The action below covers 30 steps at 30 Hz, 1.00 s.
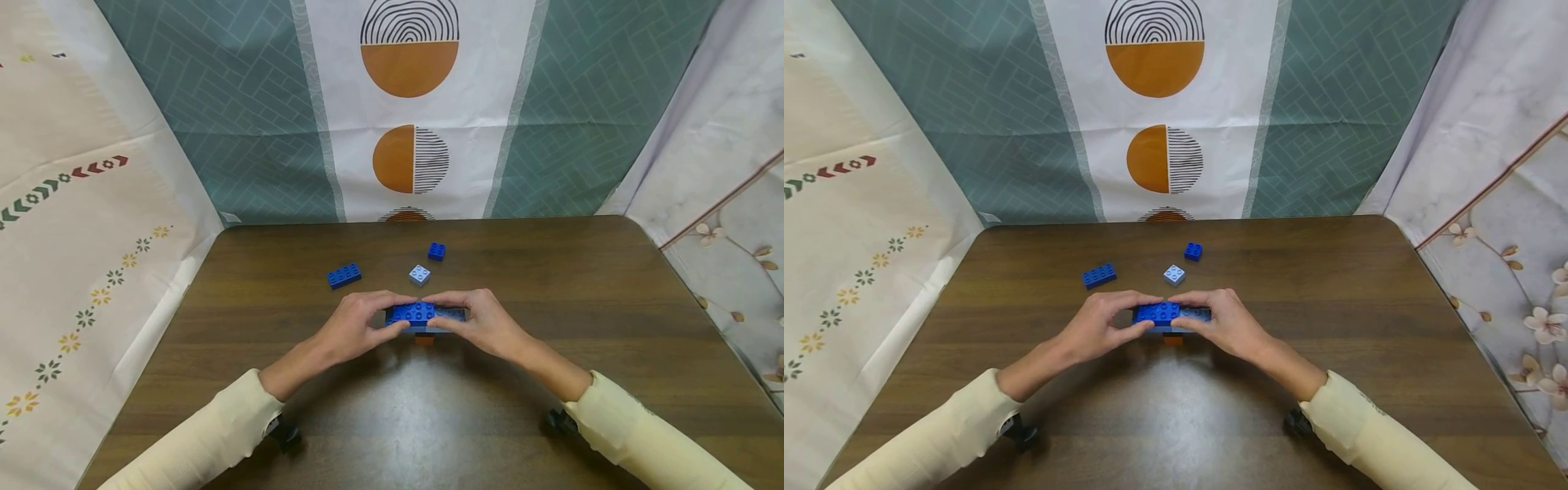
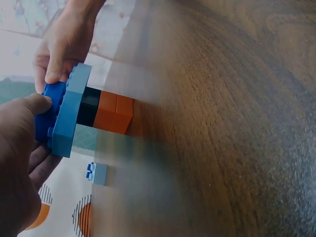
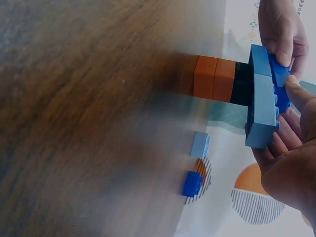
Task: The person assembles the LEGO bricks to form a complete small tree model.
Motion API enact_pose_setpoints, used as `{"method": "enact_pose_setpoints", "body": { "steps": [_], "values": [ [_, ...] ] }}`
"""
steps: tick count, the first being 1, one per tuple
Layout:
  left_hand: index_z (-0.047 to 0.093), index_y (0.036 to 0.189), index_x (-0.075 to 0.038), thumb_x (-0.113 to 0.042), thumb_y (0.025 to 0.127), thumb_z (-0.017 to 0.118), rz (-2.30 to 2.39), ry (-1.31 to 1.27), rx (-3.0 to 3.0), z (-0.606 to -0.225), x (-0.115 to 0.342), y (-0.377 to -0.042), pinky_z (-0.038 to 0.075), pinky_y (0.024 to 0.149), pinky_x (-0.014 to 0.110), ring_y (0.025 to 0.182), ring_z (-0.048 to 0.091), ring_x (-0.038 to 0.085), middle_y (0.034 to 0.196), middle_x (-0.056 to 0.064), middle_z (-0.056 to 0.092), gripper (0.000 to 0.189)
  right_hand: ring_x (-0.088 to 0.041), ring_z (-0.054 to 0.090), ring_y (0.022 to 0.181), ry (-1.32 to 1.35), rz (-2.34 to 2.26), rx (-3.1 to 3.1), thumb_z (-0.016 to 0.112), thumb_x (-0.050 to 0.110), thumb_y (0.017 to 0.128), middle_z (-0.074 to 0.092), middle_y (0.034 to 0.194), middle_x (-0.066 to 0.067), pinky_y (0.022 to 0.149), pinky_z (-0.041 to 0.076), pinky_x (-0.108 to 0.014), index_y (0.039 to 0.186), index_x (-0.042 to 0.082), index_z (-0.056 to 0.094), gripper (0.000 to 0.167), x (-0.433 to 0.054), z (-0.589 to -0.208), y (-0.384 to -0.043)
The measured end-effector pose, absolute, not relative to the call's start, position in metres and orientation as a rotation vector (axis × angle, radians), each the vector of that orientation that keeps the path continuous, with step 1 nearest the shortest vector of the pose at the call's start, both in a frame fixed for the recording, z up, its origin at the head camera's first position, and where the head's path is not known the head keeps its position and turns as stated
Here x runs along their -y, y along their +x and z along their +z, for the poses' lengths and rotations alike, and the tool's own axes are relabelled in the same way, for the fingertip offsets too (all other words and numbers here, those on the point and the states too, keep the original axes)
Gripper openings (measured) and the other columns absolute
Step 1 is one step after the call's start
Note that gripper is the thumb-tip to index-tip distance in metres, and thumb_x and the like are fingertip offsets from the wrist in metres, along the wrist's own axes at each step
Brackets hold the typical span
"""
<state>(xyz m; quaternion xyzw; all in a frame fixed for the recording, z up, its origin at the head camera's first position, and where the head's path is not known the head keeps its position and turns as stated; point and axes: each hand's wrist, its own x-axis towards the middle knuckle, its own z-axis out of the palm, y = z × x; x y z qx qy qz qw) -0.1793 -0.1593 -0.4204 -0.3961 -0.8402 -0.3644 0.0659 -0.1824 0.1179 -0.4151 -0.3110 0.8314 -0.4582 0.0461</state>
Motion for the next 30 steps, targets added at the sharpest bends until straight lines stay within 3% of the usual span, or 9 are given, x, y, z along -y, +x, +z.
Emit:
{"method": "enact_pose_setpoints", "body": {
  "steps": [7, 15, 24, 30],
  "values": [
    [0.073, 0.136, -0.013, -0.025, 0.101, 0.077, -1.044, -1.192, 2.568, -0.417, 0.159, -0.180, 0.062, 0.083, 0.044, 0.095, 0.069, 0.010, 0.123, 0.002, 0.076, 0.038, -0.026, 0.073, 0.115, -1.026, -1.379, -2.558, 0.086, 0.014, 0.092, 0.074, 0.129, -0.012, 0.096, 0.060, -0.043, 0.136, 0.007, 0.073, 0.046, -0.118, -0.417, -0.181],
    [0.073, 0.136, -0.012, -0.025, 0.101, 0.078, -1.026, -1.192, 2.584, -0.415, 0.158, -0.179, 0.062, 0.081, 0.043, 0.093, 0.069, 0.011, 0.122, 0.003, 0.076, 0.038, -0.013, 0.074, 0.102, -0.986, -1.400, -2.518, 0.080, 0.019, 0.098, 0.075, 0.127, -0.005, 0.088, 0.061, -0.032, 0.135, 0.011, 0.074, 0.038, -0.119, -0.417, -0.182],
    [0.067, 0.144, -0.015, -0.026, 0.102, 0.076, -1.199, -1.120, 2.641, -0.423, 0.162, -0.176, 0.058, 0.099, 0.038, 0.119, 0.070, 0.013, 0.137, 0.002, 0.071, 0.044, -0.012, 0.073, 0.104, -1.002, -1.347, -2.535, 0.079, 0.020, 0.099, 0.075, 0.128, -0.008, 0.091, 0.061, -0.033, 0.135, 0.009, 0.073, 0.039, -0.118, -0.414, -0.183],
    [0.067, 0.145, -0.014, -0.024, 0.101, 0.077, -1.275, -1.141, 2.628, -0.423, 0.163, -0.177, 0.057, 0.100, 0.036, 0.120, 0.070, 0.014, 0.136, 0.003, 0.071, 0.046, -0.014, 0.074, 0.107, -1.021, -1.335, -2.548, 0.079, 0.020, 0.099, 0.075, 0.129, -0.008, 0.093, 0.061, -0.036, 0.135, 0.008, 0.074, 0.039, -0.118, -0.413, -0.183]
  ]
}}
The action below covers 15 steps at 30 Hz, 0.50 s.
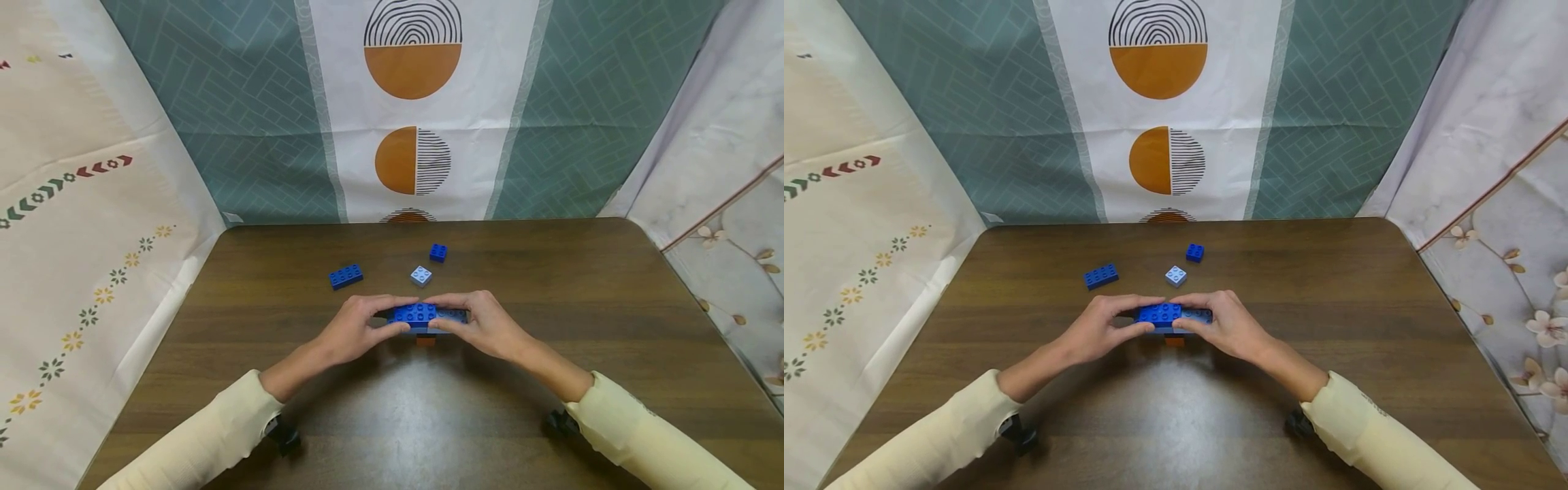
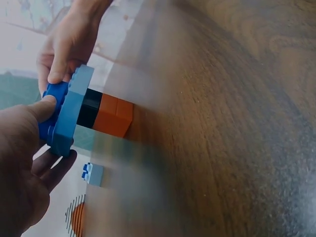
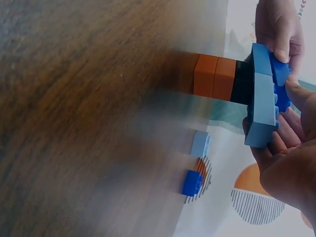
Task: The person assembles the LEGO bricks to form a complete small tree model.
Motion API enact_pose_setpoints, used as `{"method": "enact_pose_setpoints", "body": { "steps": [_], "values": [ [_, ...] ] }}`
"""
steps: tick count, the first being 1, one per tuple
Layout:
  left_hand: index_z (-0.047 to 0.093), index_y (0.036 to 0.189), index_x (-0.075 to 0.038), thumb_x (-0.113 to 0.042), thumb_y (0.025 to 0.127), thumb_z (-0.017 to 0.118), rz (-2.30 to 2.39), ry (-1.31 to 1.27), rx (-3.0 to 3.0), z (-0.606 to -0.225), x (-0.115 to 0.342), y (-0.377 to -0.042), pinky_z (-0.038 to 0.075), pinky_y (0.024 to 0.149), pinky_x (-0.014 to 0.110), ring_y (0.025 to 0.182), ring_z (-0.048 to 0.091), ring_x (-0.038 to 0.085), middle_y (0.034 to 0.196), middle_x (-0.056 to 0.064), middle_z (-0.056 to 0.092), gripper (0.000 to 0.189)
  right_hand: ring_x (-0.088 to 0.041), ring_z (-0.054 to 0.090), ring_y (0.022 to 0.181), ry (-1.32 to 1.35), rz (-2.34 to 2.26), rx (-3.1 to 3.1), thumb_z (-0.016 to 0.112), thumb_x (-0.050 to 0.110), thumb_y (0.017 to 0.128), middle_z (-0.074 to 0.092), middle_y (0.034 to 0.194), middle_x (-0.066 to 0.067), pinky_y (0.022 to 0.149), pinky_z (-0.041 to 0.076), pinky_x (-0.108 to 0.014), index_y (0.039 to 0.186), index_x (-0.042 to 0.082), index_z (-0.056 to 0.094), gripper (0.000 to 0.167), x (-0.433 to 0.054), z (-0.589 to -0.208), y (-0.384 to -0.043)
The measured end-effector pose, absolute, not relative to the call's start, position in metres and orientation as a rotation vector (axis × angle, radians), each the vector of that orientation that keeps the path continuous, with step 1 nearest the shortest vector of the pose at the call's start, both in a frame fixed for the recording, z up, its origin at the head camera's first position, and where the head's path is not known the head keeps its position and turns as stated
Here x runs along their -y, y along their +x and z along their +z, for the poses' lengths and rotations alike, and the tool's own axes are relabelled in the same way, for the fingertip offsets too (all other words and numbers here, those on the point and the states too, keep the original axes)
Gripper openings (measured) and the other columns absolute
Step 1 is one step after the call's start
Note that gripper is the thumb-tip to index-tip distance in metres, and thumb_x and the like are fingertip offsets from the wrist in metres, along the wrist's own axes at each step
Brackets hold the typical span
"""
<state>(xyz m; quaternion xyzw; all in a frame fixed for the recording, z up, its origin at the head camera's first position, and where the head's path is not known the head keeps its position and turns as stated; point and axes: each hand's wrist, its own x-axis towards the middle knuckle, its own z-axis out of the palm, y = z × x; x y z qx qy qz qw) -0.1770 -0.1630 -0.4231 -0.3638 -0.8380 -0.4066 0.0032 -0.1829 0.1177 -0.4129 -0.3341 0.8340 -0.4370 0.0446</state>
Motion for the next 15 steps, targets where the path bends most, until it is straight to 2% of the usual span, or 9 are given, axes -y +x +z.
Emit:
{"method": "enact_pose_setpoints", "body": {
  "steps": [5, 7, 9, 11, 13, 15],
  "values": [
    [0.066, 0.146, -0.013, -0.022, 0.101, 0.077, -1.265, -1.161, 2.637, -0.4209, 0.1639, -0.1777, 0.057, 0.100, 0.035, 0.119, 0.070, 0.014, 0.136, 0.004, 0.071, 0.047, -0.014, 0.074, 0.105, -1.036, -1.334, -2.558, 0.079, 0.021, 0.099, 0.075, 0.128, -0.009, 0.092, 0.061, -0.034, 0.136, 0.008, 0.073, 0.040, -0.1177, -0.4135, -0.1825],
    [0.066, 0.146, -0.013, -0.021, 0.101, 0.077, -1.256, -1.163, 2.640, -0.4207, 0.1640, -0.1777, 0.057, 0.099, 0.033, 0.119, 0.070, 0.013, 0.136, 0.003, 0.071, 0.048, -0.011, 0.072, 0.093, -1.022, -1.326, -2.569, 0.080, 0.022, 0.098, 0.076, 0.126, -0.007, 0.082, 0.060, -0.028, 0.135, 0.009, 0.074, 0.039, -0.1175, -0.4137, -0.1820],
    [0.066, 0.146, -0.013, -0.021, 0.100, 0.077, -1.248, -1.166, 2.638, -0.4210, 0.1638, -0.1779, 0.058, 0.098, 0.033, 0.118, 0.070, 0.012, 0.135, 0.003, 0.072, 0.048, -0.006, 0.065, 0.076, -1.004, -1.317, -2.583, 0.080, 0.023, 0.098, 0.077, 0.122, -0.004, 0.068, 0.054, -0.023, 0.135, 0.011, 0.074, 0.039, -0.1175, -0.4141, -0.1812],
    [0.067, 0.145, -0.013, -0.022, 0.100, 0.078, -1.239, -1.173, 2.628, -0.4217, 0.1635, -0.1781, 0.058, 0.097, 0.033, 0.116, 0.071, 0.011, 0.134, 0.003, 0.072, 0.047, -0.005, 0.052, 0.061, -0.987, -1.311, -2.593, 0.079, 0.023, 0.099, 0.078, 0.117, -0.001, 0.056, 0.043, -0.022, 0.135, 0.012, 0.074, 0.039, -0.1177, -0.4144, -0.1801],
    [0.067, 0.145, -0.013, -0.022, 0.100, 0.078, -1.234, -1.177, 2.621, -0.4223, 0.1631, -0.1782, 0.059, 0.095, 0.033, 0.114, 0.071, 0.011, 0.133, 0.003, 0.073, 0.047, -0.004, 0.040, 0.054, -0.977, -1.312, -2.599, 0.079, 0.023, 0.099, 0.078, 0.111, 0.001, 0.051, 0.034, -0.024, 0.135, 0.012, 0.074, 0.038, -0.1180, -0.4152, -0.1795],
    [0.067, 0.144, -0.013, -0.023, 0.100, 0.078, -1.229, -1.176, 2.621, -0.4225, 0.1628, -0.1780, 0.059, 0.095, 0.033, 0.112, 0.071, 0.010, 0.133, 0.003, 0.073, 0.046, -0.003, 0.035, 0.052, -0.974, -1.316, -2.598, 0.079, 0.023, 0.099, 0.077, 0.107, 0.002, 0.050, 0.032, -0.024, 0.135, 0.012, 0.074, 0.038, -0.1180, -0.4154, -0.1791]
  ]
}}
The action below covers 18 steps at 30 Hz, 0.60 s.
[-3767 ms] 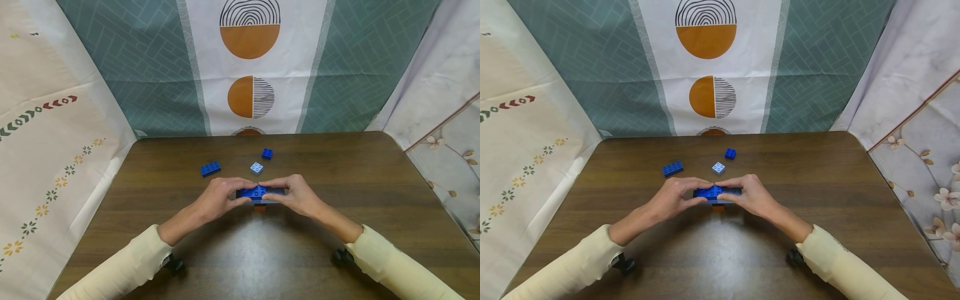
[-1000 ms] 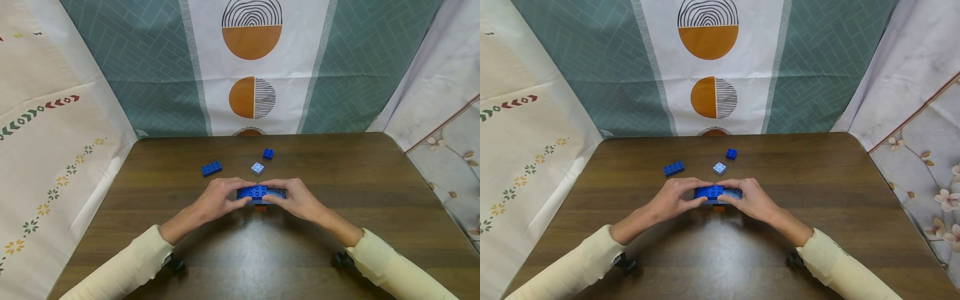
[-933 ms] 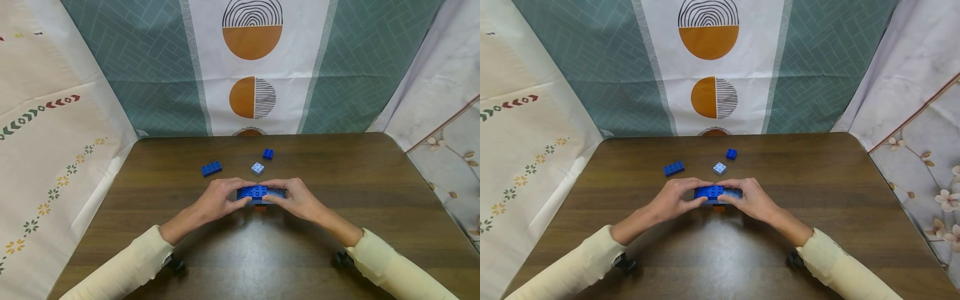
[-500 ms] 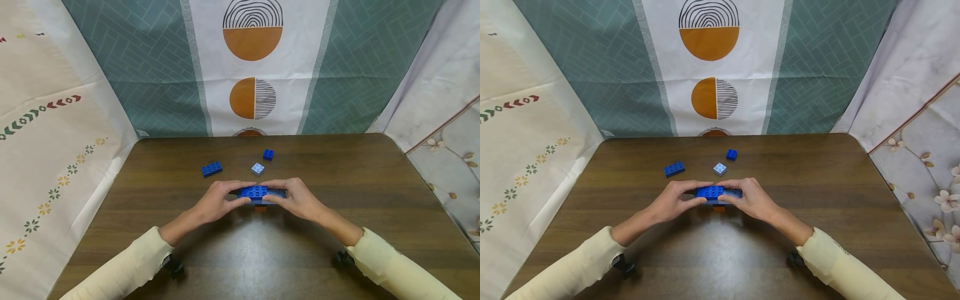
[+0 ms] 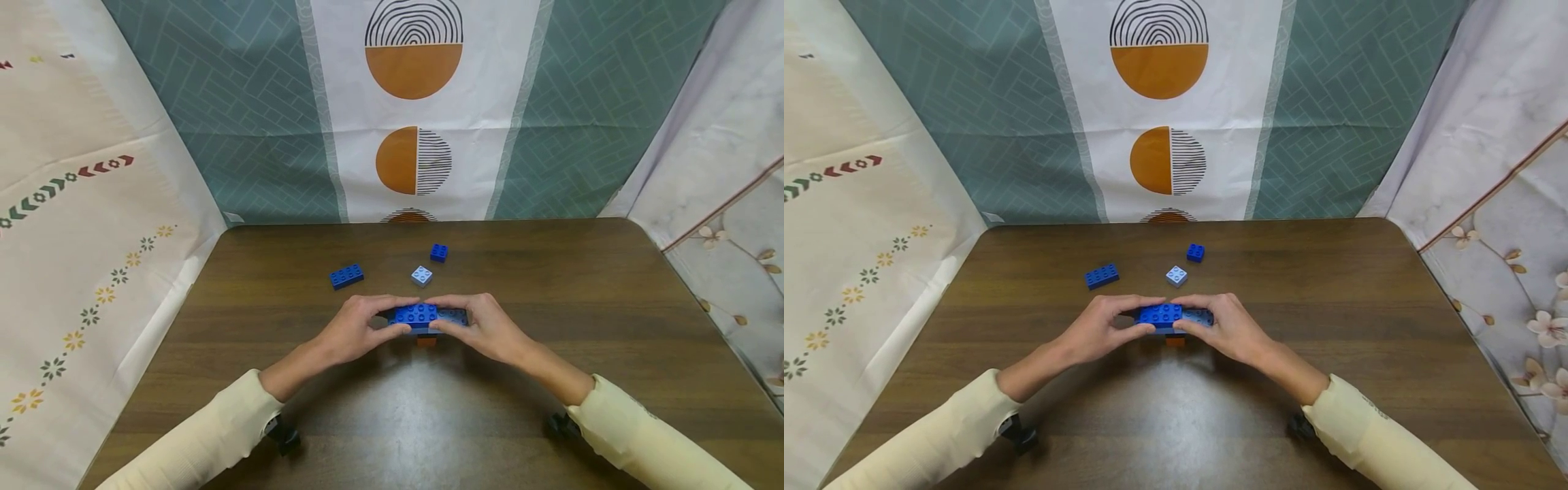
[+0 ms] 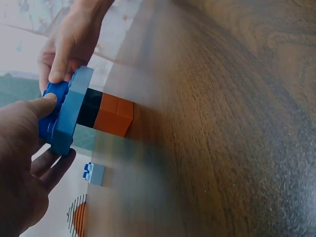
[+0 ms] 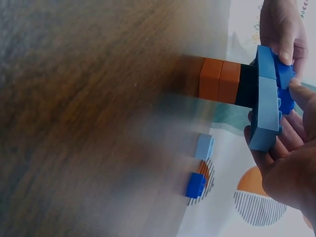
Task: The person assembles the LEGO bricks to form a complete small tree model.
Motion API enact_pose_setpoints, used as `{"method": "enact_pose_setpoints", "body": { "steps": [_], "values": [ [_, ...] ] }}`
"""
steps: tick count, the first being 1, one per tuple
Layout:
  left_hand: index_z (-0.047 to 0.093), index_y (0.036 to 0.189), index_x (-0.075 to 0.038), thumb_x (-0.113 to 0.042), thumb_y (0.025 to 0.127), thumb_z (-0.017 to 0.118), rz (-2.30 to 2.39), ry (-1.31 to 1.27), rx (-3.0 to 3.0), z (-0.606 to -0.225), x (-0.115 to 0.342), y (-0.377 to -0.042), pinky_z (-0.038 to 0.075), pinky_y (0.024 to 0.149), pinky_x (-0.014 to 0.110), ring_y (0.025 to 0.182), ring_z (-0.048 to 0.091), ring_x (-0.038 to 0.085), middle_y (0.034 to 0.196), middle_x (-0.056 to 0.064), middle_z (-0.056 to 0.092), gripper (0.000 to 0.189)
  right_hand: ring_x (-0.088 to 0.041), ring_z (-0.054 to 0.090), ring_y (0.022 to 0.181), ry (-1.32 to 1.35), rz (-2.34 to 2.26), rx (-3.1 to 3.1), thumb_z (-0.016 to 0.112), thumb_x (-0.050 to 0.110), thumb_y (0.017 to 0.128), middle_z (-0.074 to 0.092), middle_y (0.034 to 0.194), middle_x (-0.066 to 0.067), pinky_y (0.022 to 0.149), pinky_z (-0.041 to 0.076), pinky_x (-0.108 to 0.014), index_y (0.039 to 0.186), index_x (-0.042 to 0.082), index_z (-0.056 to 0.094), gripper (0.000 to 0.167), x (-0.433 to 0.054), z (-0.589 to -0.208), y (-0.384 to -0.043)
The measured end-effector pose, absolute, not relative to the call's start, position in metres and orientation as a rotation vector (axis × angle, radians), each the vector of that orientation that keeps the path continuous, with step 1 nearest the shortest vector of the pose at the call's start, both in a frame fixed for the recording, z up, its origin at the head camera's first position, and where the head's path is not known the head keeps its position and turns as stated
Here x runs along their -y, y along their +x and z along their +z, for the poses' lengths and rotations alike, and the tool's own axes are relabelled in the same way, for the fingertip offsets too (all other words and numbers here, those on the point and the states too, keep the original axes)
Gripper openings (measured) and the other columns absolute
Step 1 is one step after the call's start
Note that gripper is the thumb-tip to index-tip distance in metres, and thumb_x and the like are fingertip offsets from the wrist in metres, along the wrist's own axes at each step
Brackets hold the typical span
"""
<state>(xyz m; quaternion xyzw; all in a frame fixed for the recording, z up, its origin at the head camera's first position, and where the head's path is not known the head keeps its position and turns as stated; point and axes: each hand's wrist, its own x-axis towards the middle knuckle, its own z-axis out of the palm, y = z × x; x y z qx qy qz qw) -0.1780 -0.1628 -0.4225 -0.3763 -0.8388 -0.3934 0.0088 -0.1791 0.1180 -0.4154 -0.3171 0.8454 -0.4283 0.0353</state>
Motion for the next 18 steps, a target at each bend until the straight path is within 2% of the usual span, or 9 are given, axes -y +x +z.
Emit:
{"method": "enact_pose_setpoints", "body": {
  "steps": [7, 10, 15, 18],
  "values": [
    [0.066, 0.145, -0.013, -0.025, 0.101, 0.078, -1.197, -1.181, 2.618, -0.4237, 0.1631, -0.1770, 0.059, 0.094, 0.032, 0.113, 0.071, 0.010, 0.134, 0.003, 0.072, 0.047, -0.004, 0.039, 0.053, -0.970, -1.331, -2.589, 0.079, 0.021, 0.099, 0.077, 0.107, 0.002, 0.049, 0.034, -0.024, 0.136, 0.012, 0.074, 0.038, -0.1180, -0.4163, -0.1790],
    [0.066, 0.145, -0.013, -0.023, 0.098, 0.080, -1.169, -1.192, 2.593, -0.4255, 0.1630, -0.1764, 0.059, 0.095, 0.032, 0.114, 0.071, 0.011, 0.133, 0.004, 0.073, 0.050, -0.005, 0.049, 0.060, -0.994, -1.335, -2.604, 0.080, 0.021, 0.098, 0.078, 0.114, -0.001, 0.053, 0.040, -0.023, 0.136, 0.011, 0.074, 0.039, -0.1177, -0.4174, -0.1783],
    [0.066, 0.144, -0.012, -0.018, 0.094, 0.085, -1.116, -1.202, 2.561, -0.4281, 0.1616, -0.1753, 0.059, 0.095, 0.031, 0.115, 0.071, 0.013, 0.131, 0.005, 0.073, 0.054, -0.010, 0.067, 0.086, -1.046, -1.317, -2.651, 0.082, 0.020, 0.096, 0.077, 0.124, -0.006, 0.073, 0.057, -0.027, 0.136, 0.009, 0.073, 0.042, -0.1174, -0.4201, -0.1777],
    [0.065, 0.145, -0.013, -0.017, 0.094, 0.085, -1.101, -1.194, 2.562, -0.4285, 0.1608, -0.1744, 0.059, 0.095, 0.032, 0.113, 0.071, 0.012, 0.130, 0.004, 0.074, 0.055, -0.011, 0.072, 0.096, -1.054, -1.317, -2.664, 0.083, 0.019, 0.095, 0.076, 0.125, -0.006, 0.083, 0.061, -0.031, 0.135, 0.010, 0.074, 0.042, -0.1176, -0.4213, -0.1779]
  ]
}}
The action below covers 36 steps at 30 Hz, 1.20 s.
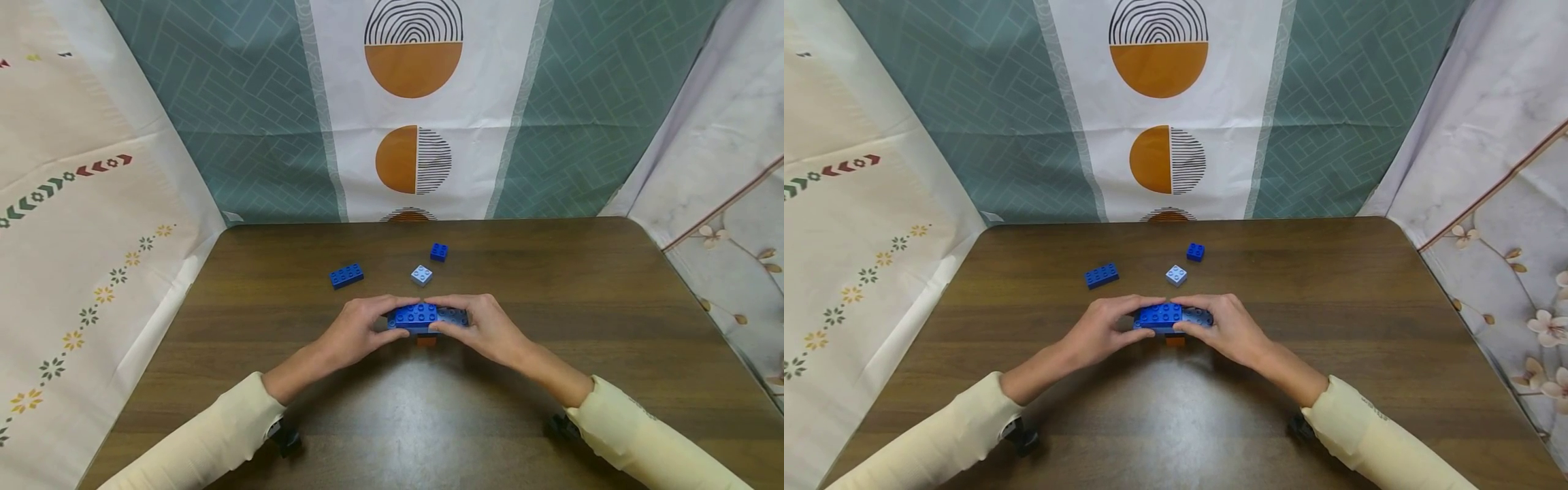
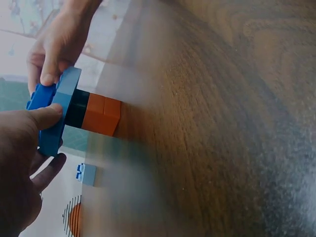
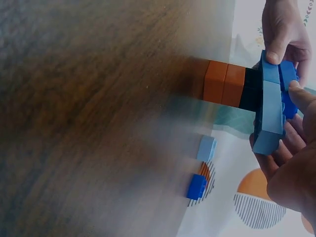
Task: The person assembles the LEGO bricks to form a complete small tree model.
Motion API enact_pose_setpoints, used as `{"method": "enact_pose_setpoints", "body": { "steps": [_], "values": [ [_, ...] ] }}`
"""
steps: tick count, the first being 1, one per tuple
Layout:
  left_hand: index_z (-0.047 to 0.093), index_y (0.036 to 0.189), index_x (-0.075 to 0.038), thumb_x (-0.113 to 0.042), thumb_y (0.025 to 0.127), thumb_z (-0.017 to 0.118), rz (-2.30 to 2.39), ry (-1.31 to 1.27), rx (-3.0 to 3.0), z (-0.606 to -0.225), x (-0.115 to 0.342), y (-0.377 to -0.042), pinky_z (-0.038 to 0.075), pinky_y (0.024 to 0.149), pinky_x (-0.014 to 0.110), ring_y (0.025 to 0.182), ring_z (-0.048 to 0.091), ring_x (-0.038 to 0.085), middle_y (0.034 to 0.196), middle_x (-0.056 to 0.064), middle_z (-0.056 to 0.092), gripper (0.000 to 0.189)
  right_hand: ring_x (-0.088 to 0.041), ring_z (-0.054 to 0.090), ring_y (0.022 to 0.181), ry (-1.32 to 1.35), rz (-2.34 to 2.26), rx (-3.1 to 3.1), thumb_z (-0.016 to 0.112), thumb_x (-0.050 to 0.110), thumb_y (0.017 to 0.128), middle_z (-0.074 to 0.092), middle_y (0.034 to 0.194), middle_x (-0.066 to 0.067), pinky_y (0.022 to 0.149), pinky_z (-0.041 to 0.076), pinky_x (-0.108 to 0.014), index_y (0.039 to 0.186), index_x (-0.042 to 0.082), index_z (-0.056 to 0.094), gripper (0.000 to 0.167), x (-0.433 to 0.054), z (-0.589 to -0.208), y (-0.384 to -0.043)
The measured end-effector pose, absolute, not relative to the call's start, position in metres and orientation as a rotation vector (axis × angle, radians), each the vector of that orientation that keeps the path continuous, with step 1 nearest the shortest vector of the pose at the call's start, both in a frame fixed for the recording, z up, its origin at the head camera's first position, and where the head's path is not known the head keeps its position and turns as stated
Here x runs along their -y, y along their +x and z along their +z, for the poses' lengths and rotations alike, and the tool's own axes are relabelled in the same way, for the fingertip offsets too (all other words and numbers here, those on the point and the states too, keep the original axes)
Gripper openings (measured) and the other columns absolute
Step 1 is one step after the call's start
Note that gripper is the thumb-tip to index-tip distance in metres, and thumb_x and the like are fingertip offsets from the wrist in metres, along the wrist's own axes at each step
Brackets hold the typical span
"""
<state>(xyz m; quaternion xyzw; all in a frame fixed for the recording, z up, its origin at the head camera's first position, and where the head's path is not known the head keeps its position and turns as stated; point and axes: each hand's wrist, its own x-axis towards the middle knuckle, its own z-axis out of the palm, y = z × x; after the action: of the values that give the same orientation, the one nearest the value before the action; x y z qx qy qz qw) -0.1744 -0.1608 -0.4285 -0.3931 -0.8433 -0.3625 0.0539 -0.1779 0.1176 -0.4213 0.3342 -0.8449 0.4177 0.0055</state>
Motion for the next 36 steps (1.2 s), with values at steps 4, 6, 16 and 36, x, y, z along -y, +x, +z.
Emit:
{"method": "enact_pose_setpoints", "body": {
  "steps": [4, 6, 16, 36],
  "values": [
    [0.065, 0.145, -0.014, -0.021, 0.096, 0.083, -1.094, -1.191, 2.557, -0.4284, 0.1605, -0.1736, 0.061, 0.092, 0.035, 0.109, 0.071, 0.012, 0.129, 0.004, 0.074, 0.053, -0.014, 0.074, 0.105, 1.053, 1.309, 2.630, 0.084, 0.018, 0.094, 0.076, 0.125, -0.007, 0.089, 0.062, -0.036, 0.135, 0.010, 0.074, 0.043, -0.1171, -0.4224, -0.1784],
    [0.065, 0.146, -0.014, -0.023, 0.098, 0.080, -1.097, -1.191, 2.553, -0.4288, 0.1605, -0.1734, 0.061, 0.090, 0.036, 0.106, 0.071, 0.011, 0.128, 0.004, 0.074, 0.051, -0.016, 0.075, 0.106, 1.063, 1.298, 2.617, 0.084, 0.018, 0.094, 0.077, 0.124, -0.008, 0.089, 0.062, -0.038, 0.135, 0.009, 0.074, 0.043, -0.1166, -0.4234, -0.1784],
    [0.069, 0.141, -0.013, -0.026, 0.100, 0.078, -1.114, -1.167, 2.527, -0.4310, 0.1585, -0.1743, 0.062, 0.085, 0.035, 0.100, 0.072, 0.009, 0.125, 0.004, 0.076, 0.045, -0.020, 0.076, 0.104, 1.052, 1.263, 2.592, 0.087, 0.015, 0.091, 0.077, 0.123, -0.011, 0.086, 0.063, -0.038, 0.133, 0.006, 0.074, 0.045, -0.1141, -0.4281, -0.1781],
    [0.070, 0.140, -0.016, -0.026, 0.098, 0.081, -1.064, -1.139, 2.530, -0.4294, 0.1544, -0.1731, 0.060, 0.089, 0.030, 0.107, 0.073, 0.012, 0.125, 0.002, 0.076, 0.045, -0.024, 0.075, 0.108, 1.054, 1.218, 2.612, 0.088, 0.017, 0.090, 0.077, 0.124, -0.010, 0.090, 0.062, -0.044, 0.133, 0.007, 0.073, 0.047, -0.1122, -0.4272, -0.1771]
  ]
}}
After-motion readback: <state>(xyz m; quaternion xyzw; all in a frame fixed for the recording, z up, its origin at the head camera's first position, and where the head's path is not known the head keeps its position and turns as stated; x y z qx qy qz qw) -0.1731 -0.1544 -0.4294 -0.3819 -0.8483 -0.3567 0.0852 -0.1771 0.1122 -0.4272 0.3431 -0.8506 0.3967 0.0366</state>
